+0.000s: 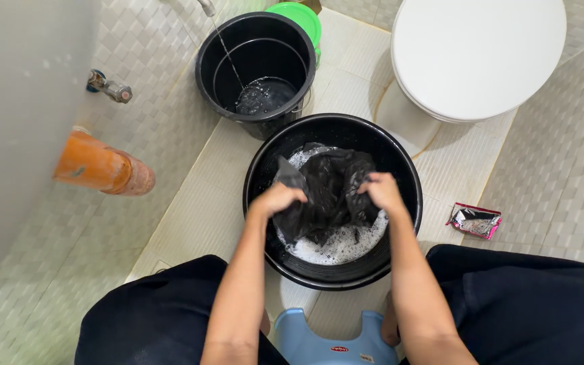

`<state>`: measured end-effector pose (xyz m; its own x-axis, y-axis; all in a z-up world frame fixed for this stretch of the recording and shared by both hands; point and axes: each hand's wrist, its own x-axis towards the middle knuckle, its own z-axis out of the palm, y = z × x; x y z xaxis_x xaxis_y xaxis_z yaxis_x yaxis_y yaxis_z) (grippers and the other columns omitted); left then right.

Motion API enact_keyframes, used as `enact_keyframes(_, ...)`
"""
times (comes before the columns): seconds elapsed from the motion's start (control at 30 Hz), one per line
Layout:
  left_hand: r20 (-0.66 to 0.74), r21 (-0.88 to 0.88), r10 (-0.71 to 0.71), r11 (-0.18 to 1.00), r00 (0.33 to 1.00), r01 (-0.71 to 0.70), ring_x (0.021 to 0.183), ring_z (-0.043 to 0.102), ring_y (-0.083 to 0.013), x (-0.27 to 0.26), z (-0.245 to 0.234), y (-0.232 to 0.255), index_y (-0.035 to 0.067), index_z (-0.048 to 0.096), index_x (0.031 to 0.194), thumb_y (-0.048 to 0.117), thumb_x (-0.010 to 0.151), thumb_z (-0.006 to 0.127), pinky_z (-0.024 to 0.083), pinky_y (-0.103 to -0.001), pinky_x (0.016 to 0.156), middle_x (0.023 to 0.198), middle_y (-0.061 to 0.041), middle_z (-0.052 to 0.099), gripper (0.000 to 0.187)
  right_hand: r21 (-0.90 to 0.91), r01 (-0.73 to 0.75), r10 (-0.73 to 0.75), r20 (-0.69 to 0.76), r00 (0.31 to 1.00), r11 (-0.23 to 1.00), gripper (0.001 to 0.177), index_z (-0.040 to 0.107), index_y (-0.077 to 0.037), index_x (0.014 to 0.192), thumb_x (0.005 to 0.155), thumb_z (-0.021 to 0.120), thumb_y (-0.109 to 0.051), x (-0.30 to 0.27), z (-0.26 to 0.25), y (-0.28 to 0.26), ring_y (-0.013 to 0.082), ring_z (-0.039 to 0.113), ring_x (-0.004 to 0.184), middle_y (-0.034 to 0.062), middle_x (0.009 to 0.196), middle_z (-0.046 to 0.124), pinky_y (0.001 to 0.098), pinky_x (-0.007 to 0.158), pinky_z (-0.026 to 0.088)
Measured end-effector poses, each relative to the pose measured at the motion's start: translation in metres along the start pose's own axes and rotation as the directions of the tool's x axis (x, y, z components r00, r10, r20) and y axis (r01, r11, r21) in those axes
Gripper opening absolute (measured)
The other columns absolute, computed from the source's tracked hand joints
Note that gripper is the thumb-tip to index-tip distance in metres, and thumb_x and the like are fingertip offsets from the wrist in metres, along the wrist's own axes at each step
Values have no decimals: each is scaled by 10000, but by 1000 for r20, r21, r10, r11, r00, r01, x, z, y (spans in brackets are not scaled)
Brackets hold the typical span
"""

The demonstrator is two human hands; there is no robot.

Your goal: The person hand washes a dark garment in a black bucket filled with soapy water, repeatedly scrubbing and wringing the fabric. They then rinse the garment by pouring clean water over it from a green bucket using a blue scoop.

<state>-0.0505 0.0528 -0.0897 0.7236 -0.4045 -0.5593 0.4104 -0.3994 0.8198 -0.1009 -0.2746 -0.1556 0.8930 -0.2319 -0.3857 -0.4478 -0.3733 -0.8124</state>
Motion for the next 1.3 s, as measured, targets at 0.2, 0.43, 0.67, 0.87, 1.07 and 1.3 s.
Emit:
enact_keyframes(0.2,-45,-947,367,281,929,-157,1224,630,-292,-45,-48,50,16,658,1249,318,879,769,485,-465,1112,1290,-133,682,490,945,207,-424,-84,902,253,869,509,-41,1451,613,740,-50,-45,-93,-114,248,633,1287,150,1311,642,364,1123,477)
enact_keyframes(0.43,20,-872,30,490,999,3,1206,663,-284,-5,52,34,42,616,1353,624,846,683,528,-449,1067,1310,-129,692,775,755,274,-457,38,889,596,803,486,-103,1438,763,895,-250,-83,-19,-184,199,596,1189,71,1295,590,351,1047,502)
enact_keyframes(0.67,-283,-928,103,220,954,-299,996,701,-237,21,101,-3,26,688,1189,390,1051,637,567,-393,854,1134,-114,714,392,149,528,-479,-273,834,836,293,731,-30,829,783,874,-282,-122,75,-208,100,591,625,26,715,683,291,604,493)
enact_keyframes(0.87,-402,-733,-331,675,854,-83,979,696,-177,2,108,35,35,713,1138,404,947,616,548,-346,865,1105,-86,741,427,206,328,-203,-464,862,922,297,700,26,778,889,793,-233,-105,55,-212,91,511,545,40,601,630,300,517,419)
enact_keyframes(1.07,-337,-805,-299,583,893,-109,903,661,-273,-7,80,57,-29,701,1103,501,975,592,527,-431,817,988,-142,704,556,293,460,-313,-430,846,838,143,737,-4,874,837,719,-141,-118,87,-197,76,543,548,20,627,643,292,500,426)
enact_keyframes(1.3,-223,-612,-144,790,964,-24,1057,724,-259,-14,70,73,-54,670,1223,531,826,724,564,-383,945,1169,-173,748,709,256,189,10,-618,786,948,455,605,30,1052,894,857,-315,-24,39,-131,203,586,878,150,938,639,351,836,517)
